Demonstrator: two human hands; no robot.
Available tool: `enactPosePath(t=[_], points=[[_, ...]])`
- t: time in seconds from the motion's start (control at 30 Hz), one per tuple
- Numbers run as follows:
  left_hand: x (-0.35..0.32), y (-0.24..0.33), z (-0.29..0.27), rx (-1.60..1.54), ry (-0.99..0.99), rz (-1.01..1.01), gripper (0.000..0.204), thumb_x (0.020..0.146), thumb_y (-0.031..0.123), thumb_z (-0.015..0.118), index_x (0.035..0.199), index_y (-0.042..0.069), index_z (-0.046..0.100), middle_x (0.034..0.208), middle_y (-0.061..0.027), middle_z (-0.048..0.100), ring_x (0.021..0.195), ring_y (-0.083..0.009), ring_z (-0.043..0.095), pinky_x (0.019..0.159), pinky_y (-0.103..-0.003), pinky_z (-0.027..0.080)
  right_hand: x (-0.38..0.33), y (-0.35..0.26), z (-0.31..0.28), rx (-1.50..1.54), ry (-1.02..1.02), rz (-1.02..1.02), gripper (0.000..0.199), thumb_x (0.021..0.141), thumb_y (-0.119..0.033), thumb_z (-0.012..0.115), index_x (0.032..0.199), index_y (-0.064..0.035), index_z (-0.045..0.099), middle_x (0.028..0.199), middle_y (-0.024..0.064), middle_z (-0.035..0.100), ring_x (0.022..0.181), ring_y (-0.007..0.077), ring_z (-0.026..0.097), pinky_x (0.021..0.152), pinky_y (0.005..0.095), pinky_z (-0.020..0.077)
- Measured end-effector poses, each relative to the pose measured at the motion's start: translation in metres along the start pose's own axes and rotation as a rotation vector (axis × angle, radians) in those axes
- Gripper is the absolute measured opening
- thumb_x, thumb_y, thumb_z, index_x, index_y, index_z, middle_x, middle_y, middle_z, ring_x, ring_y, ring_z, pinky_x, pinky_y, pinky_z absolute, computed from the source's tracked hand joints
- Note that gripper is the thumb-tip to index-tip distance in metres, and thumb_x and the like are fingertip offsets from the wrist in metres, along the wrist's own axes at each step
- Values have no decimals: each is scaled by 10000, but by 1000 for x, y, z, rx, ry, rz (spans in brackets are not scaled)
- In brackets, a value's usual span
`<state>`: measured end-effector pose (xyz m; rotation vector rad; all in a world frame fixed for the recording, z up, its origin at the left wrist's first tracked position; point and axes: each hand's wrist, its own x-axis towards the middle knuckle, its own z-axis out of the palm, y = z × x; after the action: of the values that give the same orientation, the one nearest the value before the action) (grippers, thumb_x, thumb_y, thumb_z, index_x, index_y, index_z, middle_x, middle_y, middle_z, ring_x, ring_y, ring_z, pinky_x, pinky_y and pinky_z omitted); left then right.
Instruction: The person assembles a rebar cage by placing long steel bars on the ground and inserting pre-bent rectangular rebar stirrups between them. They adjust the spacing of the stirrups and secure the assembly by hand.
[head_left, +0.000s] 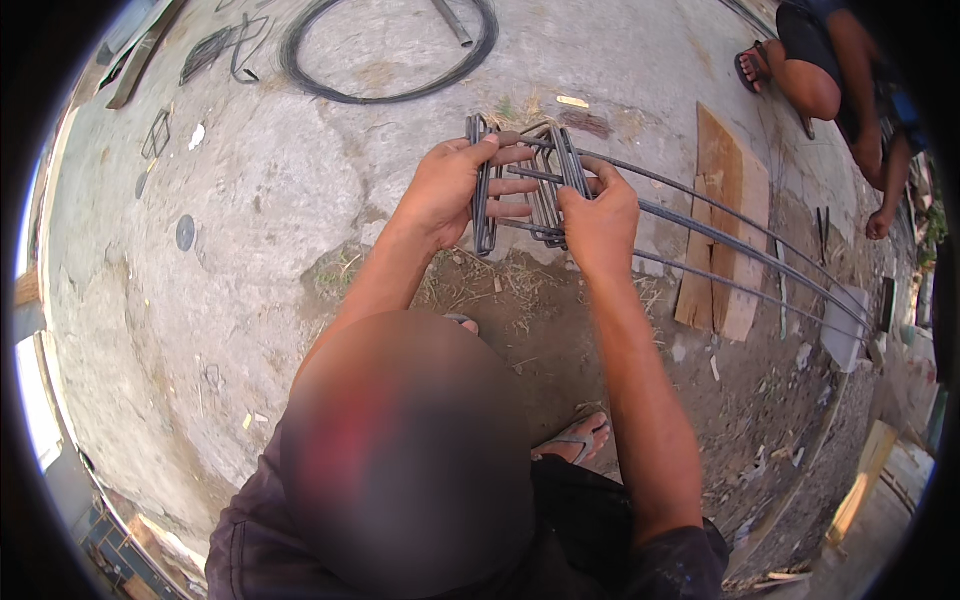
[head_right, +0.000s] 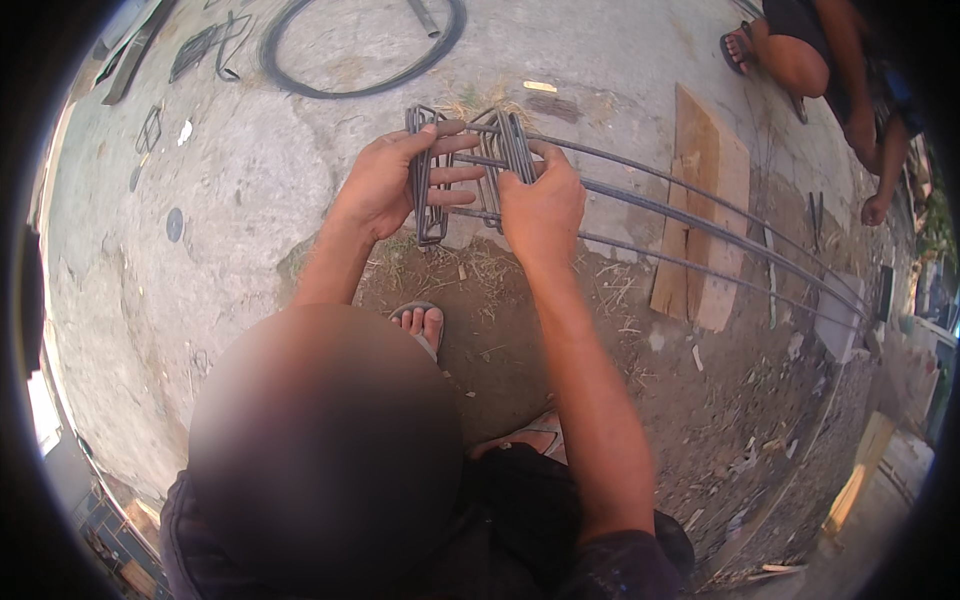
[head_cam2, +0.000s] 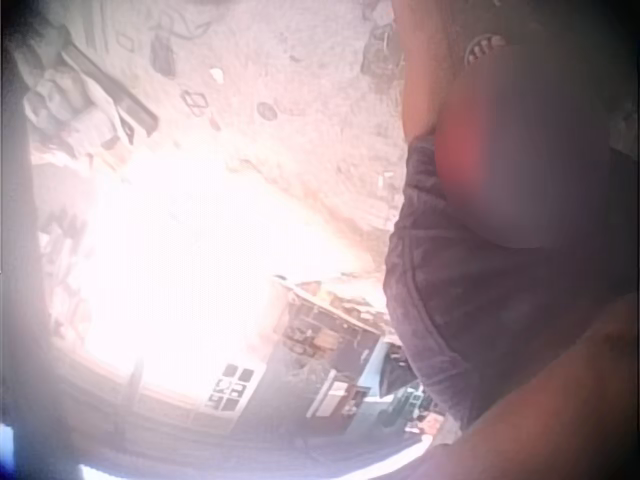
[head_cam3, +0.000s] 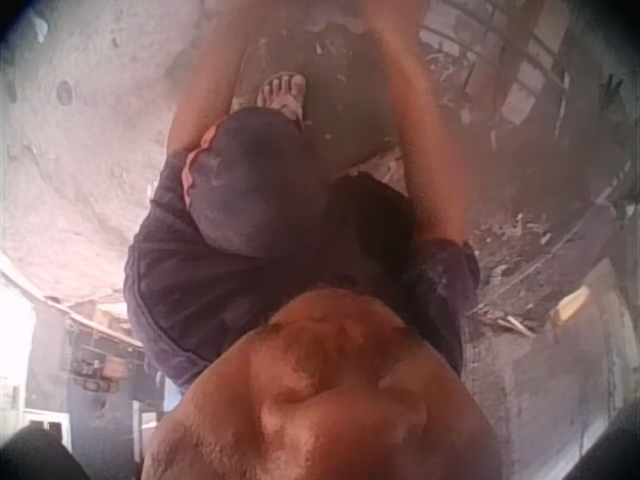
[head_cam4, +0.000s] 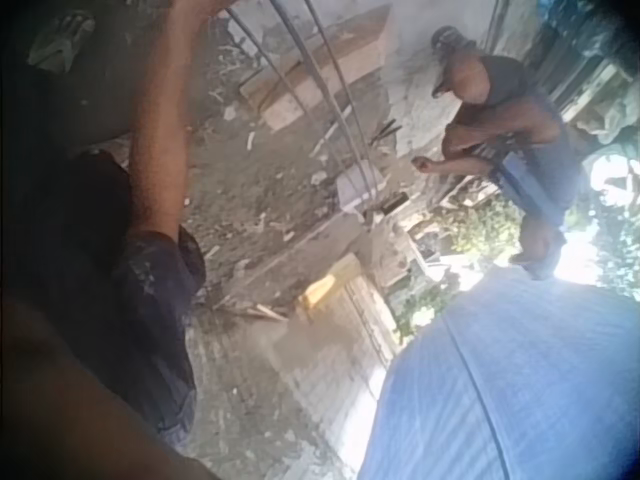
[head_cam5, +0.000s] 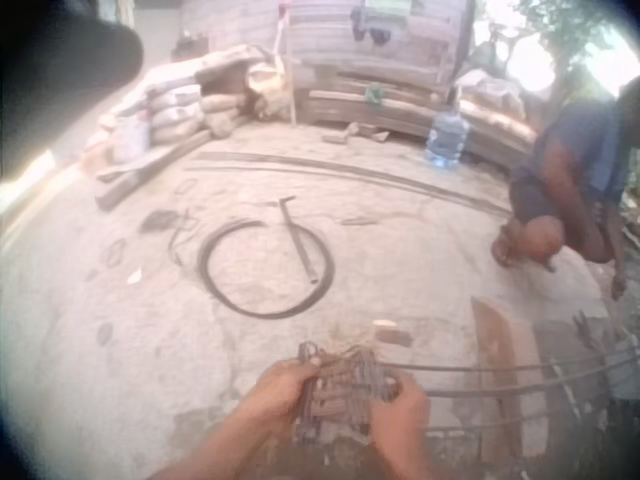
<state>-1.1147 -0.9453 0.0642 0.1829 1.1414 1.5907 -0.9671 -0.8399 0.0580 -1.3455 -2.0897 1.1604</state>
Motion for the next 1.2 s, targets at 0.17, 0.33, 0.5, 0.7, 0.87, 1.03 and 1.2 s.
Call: enactPosePath(t=[0.17,0.33,0.5,0.7,0.87,1.03,1.2], points=[[-12,25,-12,-74,-3,37,524,1123,233,308,1490,-140,334,1470,-321,486,1298,-483,564,1030,-553,569,-6,26,-39,-148,99,9,472,813,-71,643,1265,64,656,1009,284,734,977,434,717,899,461,539],[10,17,-2,-181,-69,-15,504,1124,215,304,1473,-146,351,1434,-327,508,1271,-459,586,1046,-538,565,-4,52,-77,-452,310,19,476,832,-70,648,1290,58,649,1128,318,700,1060,446,693,947,479,526],[28,1,18,-246,-116,-77,470,1121,187,280,1445,-142,367,1350,-336,560,1195,-468,635,1015,-549,581,-6,53,-107,-971,334,-25,430,864,-182,728,1239,21,675,1140,219,693,1052,389,672,941,492,523],[28,-3,11,-237,-71,-76,502,1126,212,311,1481,-141,328,1424,-315,513,1277,-437,580,1112,-542,513,-35,1,-52,-205,11,-199,429,918,-288,742,1196,31,672,1043,196,706,917,330,700,795,436,539],[35,-13,-5,-297,-68,-88,506,1135,240,293,1489,-119,335,1428,-291,518,1296,-416,571,1132,-525,495,-58,-21,18,-92,-199,-187,389,902,-280,770,1094,50,695,876,228,729,713,325,726,657,426,538],[28,-3,-11,-196,-154,-106,538,1132,280,317,1501,-112,324,1463,-295,491,1313,-412,561,1113,-517,503,-45,-16,27,-4,-210,-126,290,864,-204,765,911,74,702,737,226,708,669,317,727,636,421,536],[18,10,-2,23,-111,-115,562,1117,336,391,1478,-95,401,1434,-269,551,1234,-387,630,1012,-477,558,-38,-20,21,79,-219,60,191,806,-150,726,821,40,719,708,223,692,716,414,702,702,486,535]])
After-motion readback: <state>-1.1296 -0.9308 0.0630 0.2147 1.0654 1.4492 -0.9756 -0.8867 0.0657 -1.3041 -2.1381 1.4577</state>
